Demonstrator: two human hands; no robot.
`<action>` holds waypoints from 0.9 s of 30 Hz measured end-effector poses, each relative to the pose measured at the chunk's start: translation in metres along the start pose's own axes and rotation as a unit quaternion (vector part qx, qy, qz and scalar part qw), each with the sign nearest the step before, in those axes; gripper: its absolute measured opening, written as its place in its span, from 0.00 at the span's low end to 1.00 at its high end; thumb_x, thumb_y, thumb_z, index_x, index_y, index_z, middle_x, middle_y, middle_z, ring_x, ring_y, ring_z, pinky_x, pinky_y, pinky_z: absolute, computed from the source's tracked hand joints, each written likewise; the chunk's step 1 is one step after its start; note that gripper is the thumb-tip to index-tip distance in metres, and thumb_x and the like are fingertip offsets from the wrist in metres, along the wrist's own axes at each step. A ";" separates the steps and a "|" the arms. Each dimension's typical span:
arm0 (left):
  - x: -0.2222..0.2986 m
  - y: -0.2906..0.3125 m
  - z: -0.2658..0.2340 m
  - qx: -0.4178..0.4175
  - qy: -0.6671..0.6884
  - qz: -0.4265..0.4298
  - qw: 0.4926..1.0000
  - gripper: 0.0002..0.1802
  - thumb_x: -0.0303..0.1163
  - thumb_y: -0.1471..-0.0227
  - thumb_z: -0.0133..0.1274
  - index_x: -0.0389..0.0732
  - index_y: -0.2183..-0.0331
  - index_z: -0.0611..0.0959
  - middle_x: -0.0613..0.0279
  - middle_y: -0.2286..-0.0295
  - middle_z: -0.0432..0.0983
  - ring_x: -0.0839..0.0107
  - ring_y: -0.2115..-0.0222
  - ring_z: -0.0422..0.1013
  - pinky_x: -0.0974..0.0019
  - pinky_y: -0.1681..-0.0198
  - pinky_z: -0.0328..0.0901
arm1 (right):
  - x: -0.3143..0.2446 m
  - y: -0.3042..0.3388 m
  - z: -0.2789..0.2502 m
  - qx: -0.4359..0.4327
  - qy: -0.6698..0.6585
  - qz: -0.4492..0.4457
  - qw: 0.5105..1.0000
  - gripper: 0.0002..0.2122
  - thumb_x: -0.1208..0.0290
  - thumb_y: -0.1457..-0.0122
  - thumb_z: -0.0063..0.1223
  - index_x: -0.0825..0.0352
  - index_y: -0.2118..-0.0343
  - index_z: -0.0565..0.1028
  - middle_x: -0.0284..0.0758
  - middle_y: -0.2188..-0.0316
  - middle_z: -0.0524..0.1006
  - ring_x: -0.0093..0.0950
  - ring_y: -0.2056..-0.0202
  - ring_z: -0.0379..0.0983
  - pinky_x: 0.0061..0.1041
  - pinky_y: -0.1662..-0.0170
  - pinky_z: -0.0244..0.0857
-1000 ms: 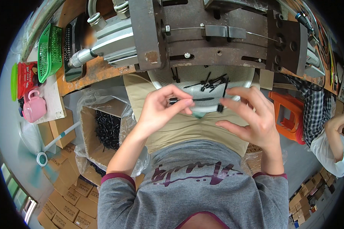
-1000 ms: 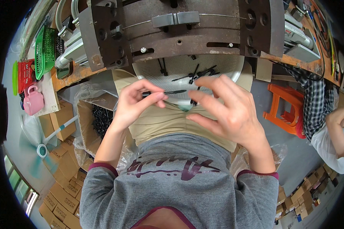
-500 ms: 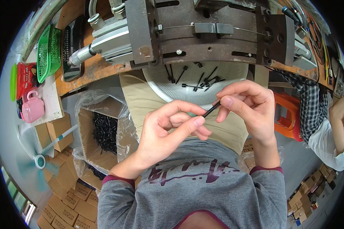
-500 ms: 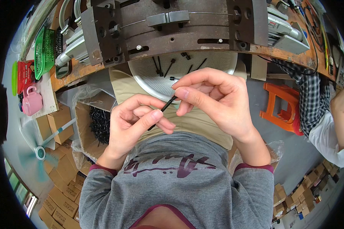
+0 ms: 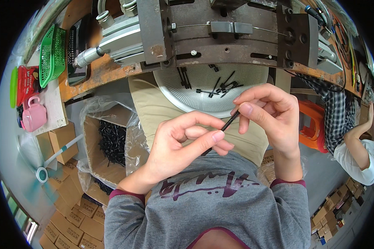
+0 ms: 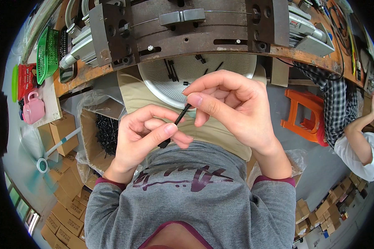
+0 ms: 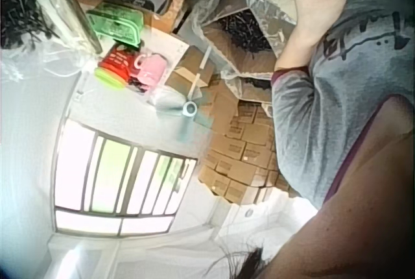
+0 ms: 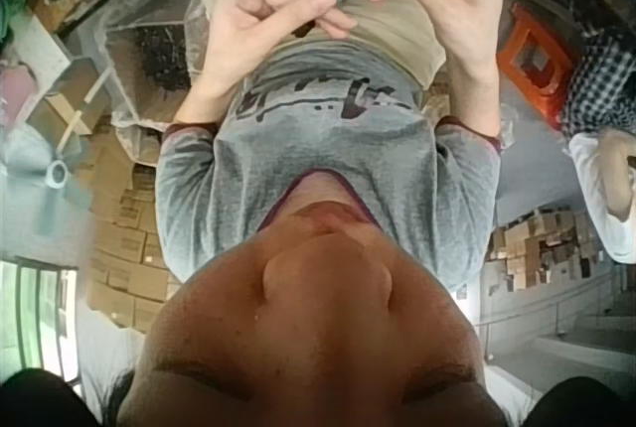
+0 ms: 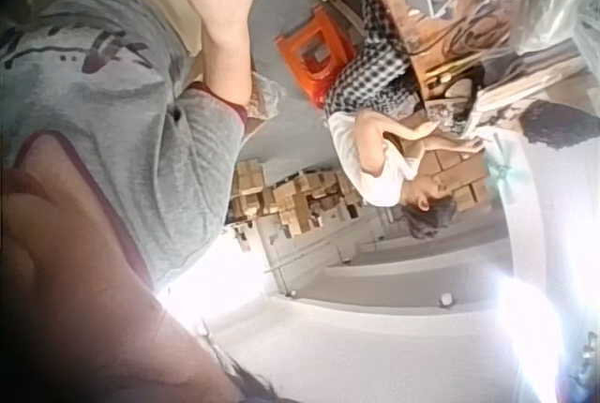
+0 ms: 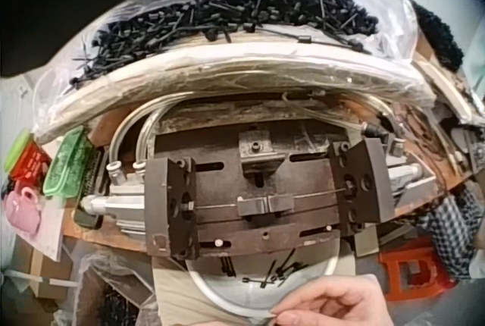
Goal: Manually assemble small black plastic components using a workbench fixture.
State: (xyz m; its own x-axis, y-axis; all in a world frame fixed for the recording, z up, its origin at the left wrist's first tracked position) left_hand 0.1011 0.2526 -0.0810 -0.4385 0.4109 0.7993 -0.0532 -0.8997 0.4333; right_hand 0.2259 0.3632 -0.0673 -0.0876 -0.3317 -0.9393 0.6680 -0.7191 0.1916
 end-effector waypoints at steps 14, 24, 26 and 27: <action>-0.053 -0.015 -0.094 0.215 -0.501 0.071 0.836 0.16 0.31 0.45 0.61 0.37 0.55 0.84 0.54 0.59 0.84 0.62 0.59 0.81 0.63 0.55 0.71 | 0.136 -0.041 -0.089 0.081 0.420 0.065 0.901 0.09 0.79 0.43 0.60 0.69 0.59 0.81 0.43 0.67 0.82 0.31 0.70 0.81 0.27 0.65 0.75; 0.065 0.018 -0.037 0.153 -0.500 0.370 0.768 0.12 0.22 0.53 0.65 0.37 0.63 0.87 0.57 0.69 0.84 0.64 0.70 0.81 0.67 0.69 0.72 | 0.025 -0.011 0.017 -0.107 0.518 -0.186 0.828 0.12 0.75 0.49 0.65 0.71 0.60 0.80 0.40 0.72 0.80 0.38 0.73 0.78 0.33 0.70 0.72; 0.113 0.029 -0.021 0.132 -0.496 0.441 0.736 0.09 0.19 0.51 0.59 0.30 0.64 0.86 0.49 0.68 0.85 0.67 0.75 0.79 0.69 0.69 0.71 | -0.054 -0.003 0.039 -0.078 0.487 -0.335 0.802 0.10 0.79 0.51 0.66 0.72 0.64 0.82 0.37 0.76 0.79 0.31 0.78 0.74 0.27 0.74 0.68; 0.133 0.036 -0.016 0.130 -0.491 0.484 0.713 0.09 0.19 0.48 0.56 0.29 0.63 0.84 0.47 0.68 0.85 0.67 0.77 0.78 0.70 0.69 0.71 | -0.085 -0.005 0.040 -0.050 0.478 -0.383 0.789 0.09 0.81 0.51 0.66 0.73 0.66 0.82 0.36 0.76 0.80 0.27 0.79 0.73 0.25 0.75 0.67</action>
State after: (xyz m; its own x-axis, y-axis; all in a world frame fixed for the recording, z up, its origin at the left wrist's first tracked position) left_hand 0.0264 0.2729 0.0345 0.6884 -0.3635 0.6276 0.0726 -0.8265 -0.5583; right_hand 0.2008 0.3704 0.0233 0.0715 0.8229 -0.5637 0.7495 -0.4172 -0.5140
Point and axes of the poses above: each hand's wrist, its own y-axis away from the middle knuckle, its own z-axis out of the palm, x = y × z, the point moved 8 cm from there along -y, towards the middle knuckle
